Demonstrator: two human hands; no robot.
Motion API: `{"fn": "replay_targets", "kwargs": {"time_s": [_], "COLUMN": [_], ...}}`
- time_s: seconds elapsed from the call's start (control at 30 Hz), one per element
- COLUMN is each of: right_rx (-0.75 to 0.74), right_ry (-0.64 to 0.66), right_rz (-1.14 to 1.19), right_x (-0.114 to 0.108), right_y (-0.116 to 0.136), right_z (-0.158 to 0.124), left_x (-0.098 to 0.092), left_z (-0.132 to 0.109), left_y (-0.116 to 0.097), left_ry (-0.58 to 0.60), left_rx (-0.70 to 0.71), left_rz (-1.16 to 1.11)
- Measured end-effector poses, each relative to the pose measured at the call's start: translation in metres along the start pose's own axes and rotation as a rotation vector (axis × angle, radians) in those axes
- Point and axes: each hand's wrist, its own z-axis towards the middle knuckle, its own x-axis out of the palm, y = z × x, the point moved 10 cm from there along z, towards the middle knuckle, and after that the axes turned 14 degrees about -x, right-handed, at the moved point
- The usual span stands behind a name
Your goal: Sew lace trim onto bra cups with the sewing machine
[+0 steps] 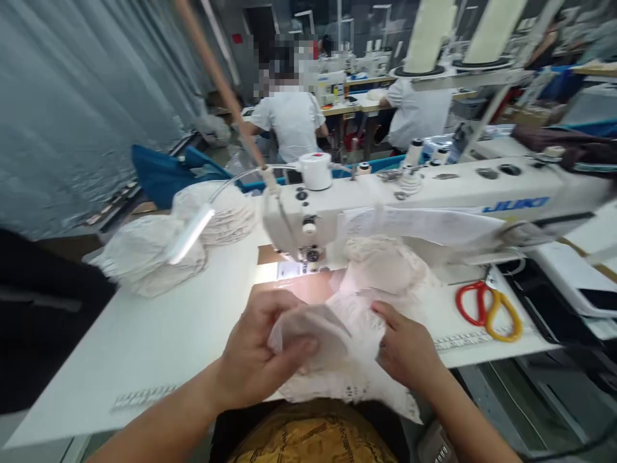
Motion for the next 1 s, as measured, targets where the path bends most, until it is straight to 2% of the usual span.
{"fn": "replay_targets", "kwargs": {"time_s": [0.07, 0.13, 0.2, 0.27, 0.33, 0.43, 0.5, 0.57, 0.63, 0.73, 0.8, 0.9, 1.0], "right_rx": [-0.116, -0.197, -0.23, -0.233, -0.219, -0.17, -0.08, 0.058, 0.163, 0.133, 0.134, 0.228, 0.316], "right_ry": [0.033, 0.023, -0.015, -0.06, -0.115, -0.224, -0.28, -0.283, -0.197, 0.126, 0.265, 0.258, 0.082], "right_rz": [-0.09, -0.19, -0.258, -0.276, -0.23, 0.004, 0.234, 0.461, 0.726, 1.043, 1.179, 1.354, 1.319], "right_x": [0.006, 0.01, 0.012, 0.01, 0.004, -0.013, -0.02, -0.015, 0.005, 0.045, 0.062, 0.073, 0.062], "right_y": [0.018, 0.033, 0.041, 0.045, 0.049, 0.055, 0.056, 0.055, 0.062, 0.1, 0.121, 0.127, 0.103], "right_z": [0.005, 0.012, 0.017, 0.021, 0.025, 0.035, 0.05, 0.072, 0.098, 0.133, 0.14, 0.129, 0.098], "left_x": [-0.023, -0.04, -0.056, -0.073, -0.081, -0.079, -0.077, -0.077, -0.075, -0.074, -0.08, -0.106, -0.154], "left_z": [-0.016, -0.03, -0.041, -0.05, -0.055, -0.058, -0.058, -0.059, -0.059, -0.062, -0.068, -0.083, -0.102], "left_y": [0.034, 0.065, 0.089, 0.103, 0.11, 0.109, 0.106, 0.103, 0.1, 0.095, 0.097, 0.118, 0.151], "left_ry": [-0.043, -0.052, -0.101, -0.181, -0.202, -0.108, -0.041, -0.002, 0.037, 0.091, 0.103, 0.018, -0.161], "left_rx": [-0.223, -0.37, -0.441, -0.461, -0.449, -0.38, -0.334, -0.307, -0.278, -0.252, -0.28, -0.441, -0.623], "left_rz": [-0.048, -0.054, -0.004, 0.052, 0.05, -0.018, -0.058, -0.098, -0.142, -0.181, -0.21, -0.319, -0.356]}}
